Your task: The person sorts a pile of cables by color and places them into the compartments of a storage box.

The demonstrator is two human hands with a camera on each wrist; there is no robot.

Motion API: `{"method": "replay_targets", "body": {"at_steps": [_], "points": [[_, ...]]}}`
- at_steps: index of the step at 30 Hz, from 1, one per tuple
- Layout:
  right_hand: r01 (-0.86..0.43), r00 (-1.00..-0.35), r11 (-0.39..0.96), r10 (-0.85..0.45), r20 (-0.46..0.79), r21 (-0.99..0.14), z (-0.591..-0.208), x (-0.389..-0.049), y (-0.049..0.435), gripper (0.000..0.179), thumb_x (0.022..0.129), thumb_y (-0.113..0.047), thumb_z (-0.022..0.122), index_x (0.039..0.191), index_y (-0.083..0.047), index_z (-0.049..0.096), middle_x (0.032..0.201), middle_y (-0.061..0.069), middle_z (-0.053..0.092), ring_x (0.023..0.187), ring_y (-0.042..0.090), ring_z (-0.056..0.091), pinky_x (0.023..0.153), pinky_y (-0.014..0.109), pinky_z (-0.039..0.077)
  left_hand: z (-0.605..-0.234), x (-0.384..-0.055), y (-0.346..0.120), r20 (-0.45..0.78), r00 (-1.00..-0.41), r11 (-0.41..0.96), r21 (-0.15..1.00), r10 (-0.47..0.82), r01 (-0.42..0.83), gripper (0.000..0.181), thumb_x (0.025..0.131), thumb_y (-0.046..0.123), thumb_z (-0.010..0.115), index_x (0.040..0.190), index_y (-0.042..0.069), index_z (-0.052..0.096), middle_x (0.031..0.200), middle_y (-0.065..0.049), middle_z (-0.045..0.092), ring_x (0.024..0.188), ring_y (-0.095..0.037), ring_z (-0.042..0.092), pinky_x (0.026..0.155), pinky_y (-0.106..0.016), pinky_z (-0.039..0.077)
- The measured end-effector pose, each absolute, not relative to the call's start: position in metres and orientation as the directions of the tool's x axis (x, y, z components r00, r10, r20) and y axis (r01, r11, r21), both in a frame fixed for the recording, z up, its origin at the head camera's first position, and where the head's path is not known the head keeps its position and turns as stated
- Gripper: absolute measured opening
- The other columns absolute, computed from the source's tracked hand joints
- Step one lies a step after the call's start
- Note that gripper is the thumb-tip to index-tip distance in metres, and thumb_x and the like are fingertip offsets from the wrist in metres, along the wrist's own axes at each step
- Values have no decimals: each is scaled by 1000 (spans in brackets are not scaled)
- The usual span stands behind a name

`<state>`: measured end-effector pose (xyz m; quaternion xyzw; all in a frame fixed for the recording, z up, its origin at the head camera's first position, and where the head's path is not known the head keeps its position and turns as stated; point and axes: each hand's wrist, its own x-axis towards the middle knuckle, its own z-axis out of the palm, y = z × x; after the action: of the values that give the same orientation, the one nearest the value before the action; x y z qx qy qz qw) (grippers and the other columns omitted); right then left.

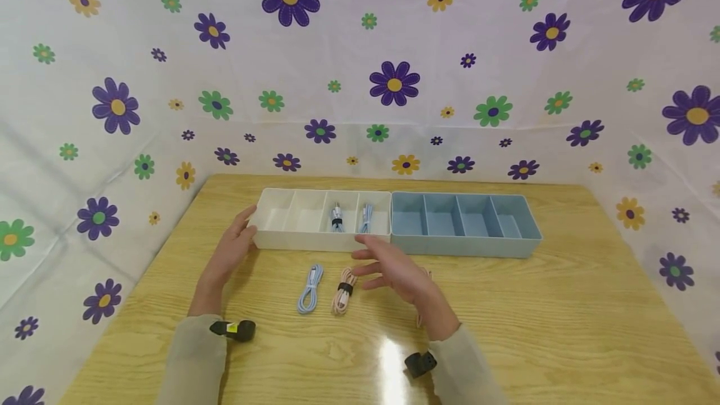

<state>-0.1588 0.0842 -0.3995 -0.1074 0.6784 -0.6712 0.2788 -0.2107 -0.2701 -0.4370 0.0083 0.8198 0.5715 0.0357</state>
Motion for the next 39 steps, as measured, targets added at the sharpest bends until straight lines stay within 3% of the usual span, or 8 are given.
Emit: {"method": "replay_targets", "body": {"at_steps": [5,9,18,31,36,39], "points": [[220,-807,76,-545,-225,-973,-399,-157,79,66,107,-48,35,157,-7,24,151,27,38,126,44,52,94,51,51,-430,-208,-267,-69,-996,348,937,56,-45,55,108,19,33,160,12,16,159,-27,20,143,-40,26,114,-55,23],[194,-803,85,-558,-208,-977,-398,-155,75,64,107,-42,38,157,-4,23,151,30,37,125,46,53,95,53,49,-436,-210,-269,-55,-997,364,931,52,-33,55,108,23,34,161,17,17,160,-25,19,145,-39,23,114,-55,23],[132,-804,109,-569,-170,-985,-397,-154,60,61,107,-33,43,157,-3,23,156,29,28,126,46,51,100,53,46,-437,-210,-270,-47,-998,375,926,39,-30,55,108,24,34,160,17,18,158,-26,24,140,-39,30,112,-55,26],[-19,-867,270,-483,-118,-963,-398,-153,27,57,101,-23,57,152,-6,37,151,28,34,119,42,57,91,44,53,-436,-210,-269,-61,-997,340,940,55,-39,55,108,22,31,161,15,15,158,-26,24,137,-37,33,109,-50,29],[-125,-860,321,-507,-59,-939,-400,-155,19,60,99,-19,60,151,0,37,152,28,33,121,46,54,89,47,52,-437,-210,-269,-46,-997,344,939,59,-23,55,108,22,31,161,16,15,157,-26,25,138,-38,32,111,-52,28],[-146,-855,333,-517,-51,-931,-402,-156,16,61,97,-17,62,150,1,37,152,27,34,116,42,58,87,44,53,-437,-209,-269,-39,-998,346,938,58,-16,55,108,22,31,161,17,17,157,-25,26,140,-38,31,113,-54,25]]}}
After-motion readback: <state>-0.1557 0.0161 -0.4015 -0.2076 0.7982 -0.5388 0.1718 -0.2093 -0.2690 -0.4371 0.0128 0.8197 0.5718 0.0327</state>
